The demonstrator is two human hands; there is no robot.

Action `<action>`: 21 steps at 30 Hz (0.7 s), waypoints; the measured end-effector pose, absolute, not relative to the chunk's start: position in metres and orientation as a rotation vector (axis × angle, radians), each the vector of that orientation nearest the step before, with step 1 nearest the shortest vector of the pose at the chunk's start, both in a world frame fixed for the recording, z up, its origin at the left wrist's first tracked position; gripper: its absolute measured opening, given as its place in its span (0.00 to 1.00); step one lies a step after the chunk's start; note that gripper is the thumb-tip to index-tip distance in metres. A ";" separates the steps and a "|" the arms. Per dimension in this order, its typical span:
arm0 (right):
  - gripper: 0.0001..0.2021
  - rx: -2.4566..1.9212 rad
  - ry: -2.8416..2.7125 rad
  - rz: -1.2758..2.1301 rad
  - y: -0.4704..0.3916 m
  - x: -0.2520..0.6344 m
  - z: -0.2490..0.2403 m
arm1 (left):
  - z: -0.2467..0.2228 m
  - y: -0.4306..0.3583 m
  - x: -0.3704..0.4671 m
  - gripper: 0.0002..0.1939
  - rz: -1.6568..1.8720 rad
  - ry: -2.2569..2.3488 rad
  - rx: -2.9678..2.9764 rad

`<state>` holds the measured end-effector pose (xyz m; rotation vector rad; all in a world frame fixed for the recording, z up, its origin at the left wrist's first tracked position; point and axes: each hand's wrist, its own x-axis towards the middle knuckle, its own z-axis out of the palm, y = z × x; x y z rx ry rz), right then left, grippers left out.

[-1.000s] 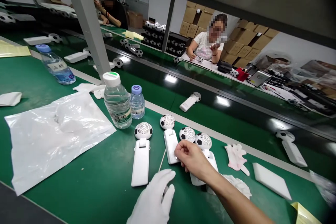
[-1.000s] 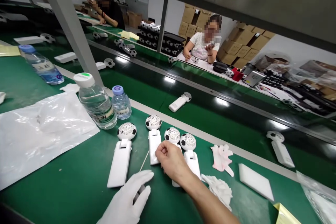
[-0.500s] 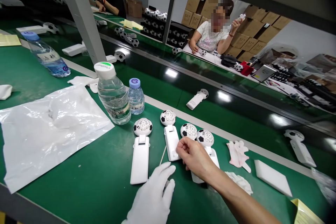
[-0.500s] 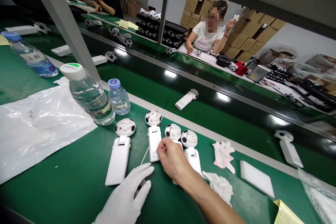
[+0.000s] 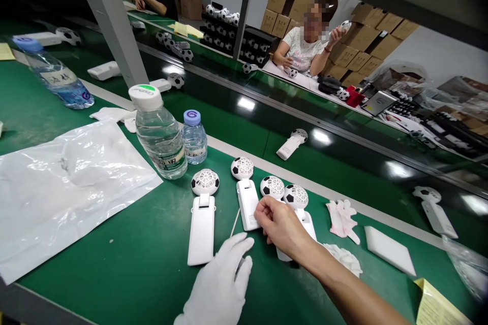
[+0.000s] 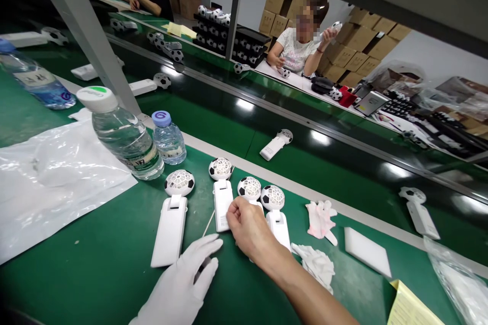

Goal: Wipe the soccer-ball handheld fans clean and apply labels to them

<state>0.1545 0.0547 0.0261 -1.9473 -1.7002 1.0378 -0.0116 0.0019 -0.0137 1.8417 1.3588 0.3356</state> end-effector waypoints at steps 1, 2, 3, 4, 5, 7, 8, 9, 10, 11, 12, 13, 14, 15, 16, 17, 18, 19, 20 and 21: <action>0.06 -1.948 -1.701 1.040 0.055 0.155 0.026 | -0.014 0.002 -0.012 0.20 0.344 1.352 1.857; 0.06 -1.947 -1.702 1.038 0.055 0.155 0.026 | -0.014 0.002 -0.012 0.20 0.354 1.347 1.870; 0.06 -1.946 -1.706 1.034 0.055 0.155 0.026 | -0.014 0.002 -0.012 0.20 0.363 1.344 1.879; 0.07 -1.944 -1.711 1.030 0.056 0.155 0.026 | -0.014 0.002 -0.012 0.20 0.368 1.341 1.883; 0.07 -1.942 -1.716 1.027 0.056 0.155 0.026 | -0.014 0.002 -0.012 0.20 0.367 1.341 1.881; 0.07 -1.939 -1.720 1.023 0.055 0.154 0.026 | -0.013 0.003 -0.012 0.20 0.360 1.345 1.868; 0.07 -1.935 -1.720 1.024 0.055 0.154 0.026 | -0.013 0.003 -0.012 0.19 0.358 1.348 1.863; 0.06 -1.931 -1.719 1.025 0.054 0.154 0.026 | -0.013 0.003 -0.012 0.19 0.354 1.348 1.860; 0.06 -1.930 -1.717 1.025 0.054 0.154 0.026 | -0.013 0.004 -0.012 0.20 0.350 1.347 1.859; 0.06 -1.930 -1.716 1.026 0.054 0.154 0.026 | -0.013 0.004 -0.012 0.20 0.345 1.345 1.862; 0.06 -1.929 -1.716 1.026 0.054 0.154 0.026 | -0.013 0.004 -0.012 0.20 0.341 1.342 1.866; 0.06 -1.930 -1.716 1.027 0.054 0.154 0.026 | -0.013 0.004 -0.012 0.20 0.339 1.339 1.871; 0.06 -1.932 -1.716 1.025 0.054 0.153 0.027 | -0.012 0.004 -0.012 0.20 0.335 1.336 1.876; 0.06 -1.934 -1.717 1.026 0.054 0.153 0.027 | -0.012 0.004 -0.012 0.20 0.333 1.334 1.878; 0.06 -1.935 -1.718 1.026 0.055 0.153 0.028 | -0.012 0.004 -0.012 0.20 0.331 1.334 1.879; 0.06 -1.939 -1.720 1.022 0.055 0.153 0.028 | -0.012 0.004 -0.012 0.20 0.323 1.335 1.878; 0.07 -1.942 -1.724 1.018 0.055 0.153 0.028 | -0.013 0.004 -0.012 0.20 0.315 1.338 1.879; 0.07 -1.943 -1.732 1.011 0.055 0.153 0.028 | -0.013 0.003 -0.012 0.20 0.309 1.339 1.886; 0.07 -1.944 -1.742 1.003 0.055 0.153 0.028 | -0.013 0.003 -0.012 0.20 0.310 1.341 1.901; 0.07 -1.947 -1.752 0.990 0.054 0.153 0.028 | -0.013 0.003 -0.012 0.20 0.324 1.344 1.926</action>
